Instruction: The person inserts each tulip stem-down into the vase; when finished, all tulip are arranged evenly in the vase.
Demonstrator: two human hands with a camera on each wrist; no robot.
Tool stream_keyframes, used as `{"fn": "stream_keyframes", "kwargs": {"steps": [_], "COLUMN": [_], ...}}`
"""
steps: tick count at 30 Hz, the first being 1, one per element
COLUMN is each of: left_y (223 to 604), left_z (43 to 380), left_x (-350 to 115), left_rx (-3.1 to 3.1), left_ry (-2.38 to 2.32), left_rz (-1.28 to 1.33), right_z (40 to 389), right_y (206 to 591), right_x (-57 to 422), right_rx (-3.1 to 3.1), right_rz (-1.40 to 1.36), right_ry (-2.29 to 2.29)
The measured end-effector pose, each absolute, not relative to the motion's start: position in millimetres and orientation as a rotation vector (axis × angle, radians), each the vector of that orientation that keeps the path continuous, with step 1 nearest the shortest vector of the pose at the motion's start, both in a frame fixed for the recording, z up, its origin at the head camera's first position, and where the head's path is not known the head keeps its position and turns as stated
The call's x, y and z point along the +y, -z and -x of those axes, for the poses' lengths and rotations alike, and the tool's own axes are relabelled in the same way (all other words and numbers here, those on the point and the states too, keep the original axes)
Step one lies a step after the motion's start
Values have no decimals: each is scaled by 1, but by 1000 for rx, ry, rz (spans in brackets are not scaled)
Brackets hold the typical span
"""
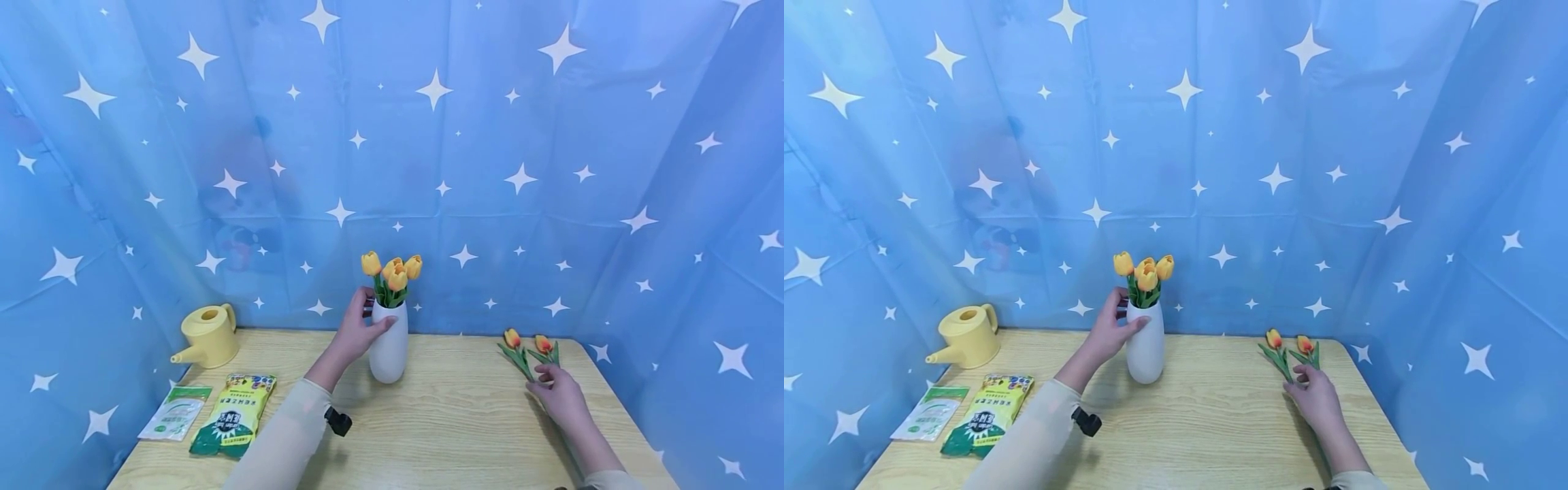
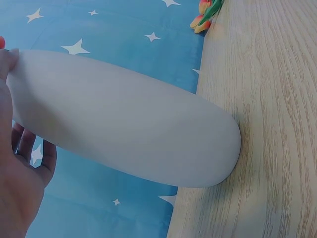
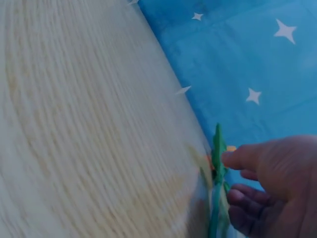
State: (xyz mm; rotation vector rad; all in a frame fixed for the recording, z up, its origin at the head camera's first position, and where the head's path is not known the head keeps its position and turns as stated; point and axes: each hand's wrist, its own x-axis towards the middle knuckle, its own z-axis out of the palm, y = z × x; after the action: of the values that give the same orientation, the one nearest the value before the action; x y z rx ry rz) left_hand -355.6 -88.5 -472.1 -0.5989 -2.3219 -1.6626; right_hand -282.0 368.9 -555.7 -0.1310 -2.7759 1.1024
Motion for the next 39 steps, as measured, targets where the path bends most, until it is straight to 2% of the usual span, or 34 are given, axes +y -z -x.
{"fn": "stream_keyframes", "kwargs": {"steps": [8,17,39], "left_y": [472,472,471], "left_z": [354,356,354], "left_x": [-89,-89,-87], "left_rx": [-2324,-2316,-2311], "left_ry": [1670,1673,1687], "left_rz": [603,594,593], "right_z": [283,285,283], "right_y": [565,565,546], "right_x": [366,364,342], "right_rx": [-2834,-2843,-2445], "right_rz": [92,89,283], "right_ry": [-1003,-1127,-1957]}}
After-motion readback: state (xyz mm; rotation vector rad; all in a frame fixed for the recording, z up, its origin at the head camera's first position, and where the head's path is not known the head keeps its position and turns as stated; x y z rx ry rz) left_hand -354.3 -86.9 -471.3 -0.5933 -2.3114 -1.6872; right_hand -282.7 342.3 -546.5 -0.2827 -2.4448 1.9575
